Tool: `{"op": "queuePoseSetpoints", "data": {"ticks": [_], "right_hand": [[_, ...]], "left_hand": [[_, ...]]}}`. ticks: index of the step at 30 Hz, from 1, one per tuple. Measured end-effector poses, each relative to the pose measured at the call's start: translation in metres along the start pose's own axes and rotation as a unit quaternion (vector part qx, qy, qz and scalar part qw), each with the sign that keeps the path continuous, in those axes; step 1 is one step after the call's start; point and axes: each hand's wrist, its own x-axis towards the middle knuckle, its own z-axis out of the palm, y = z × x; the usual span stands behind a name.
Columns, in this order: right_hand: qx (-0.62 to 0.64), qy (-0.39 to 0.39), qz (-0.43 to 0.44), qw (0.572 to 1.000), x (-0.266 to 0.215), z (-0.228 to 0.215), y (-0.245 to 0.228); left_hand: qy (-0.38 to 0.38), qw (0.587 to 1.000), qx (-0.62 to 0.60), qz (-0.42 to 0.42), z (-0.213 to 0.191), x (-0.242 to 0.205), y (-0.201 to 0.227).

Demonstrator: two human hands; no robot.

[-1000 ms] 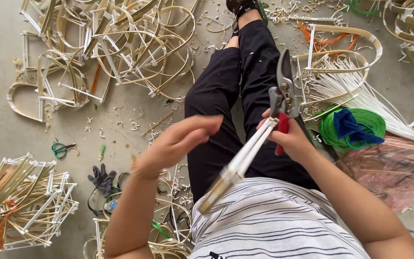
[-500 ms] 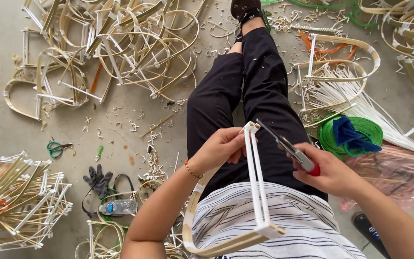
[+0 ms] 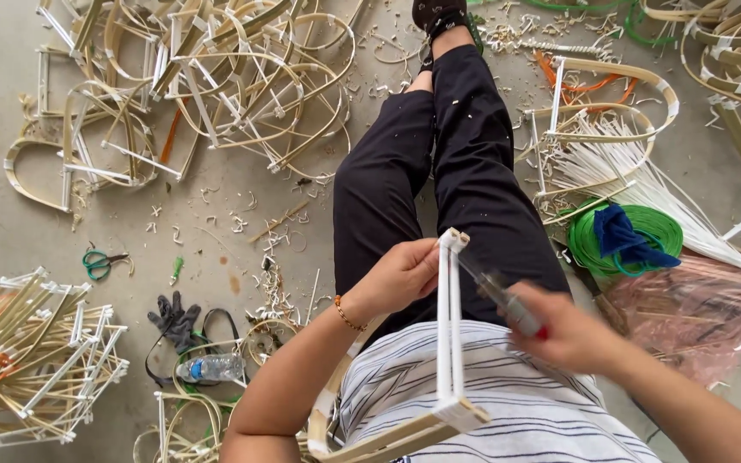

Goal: Manually assemble and secure bamboo or wood frame components using plastic ties and cutting tools.

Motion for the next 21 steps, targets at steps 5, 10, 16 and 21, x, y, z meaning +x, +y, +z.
{"op": "queuePoseSetpoints", "data": {"ticks": [5, 10, 16, 21], "right_hand": [[0.040, -0.039, 0.036, 0.998, 0.001, -0.012, 0.001], [-0.029, -0.026, 0.036, 0.999, -0.005, -0.019, -0.028], [-0.098, -0.045, 0.073, 0.991, -0.004, -0.014, -0.048], [-0.128, -0.045, 0.092, 0.987, -0.003, -0.016, -0.051]], "left_hand": [[0.004, 0.998, 0.033, 0.048, -0.004, -0.007, 0.014], [-0.020, 0.998, -0.029, 0.046, -0.002, -0.005, 0.031], [0.013, 0.999, -0.010, -0.042, 0.005, -0.001, 0.037], [0.000, 0.998, 0.056, -0.032, 0.007, 0.004, 0.033]]}}
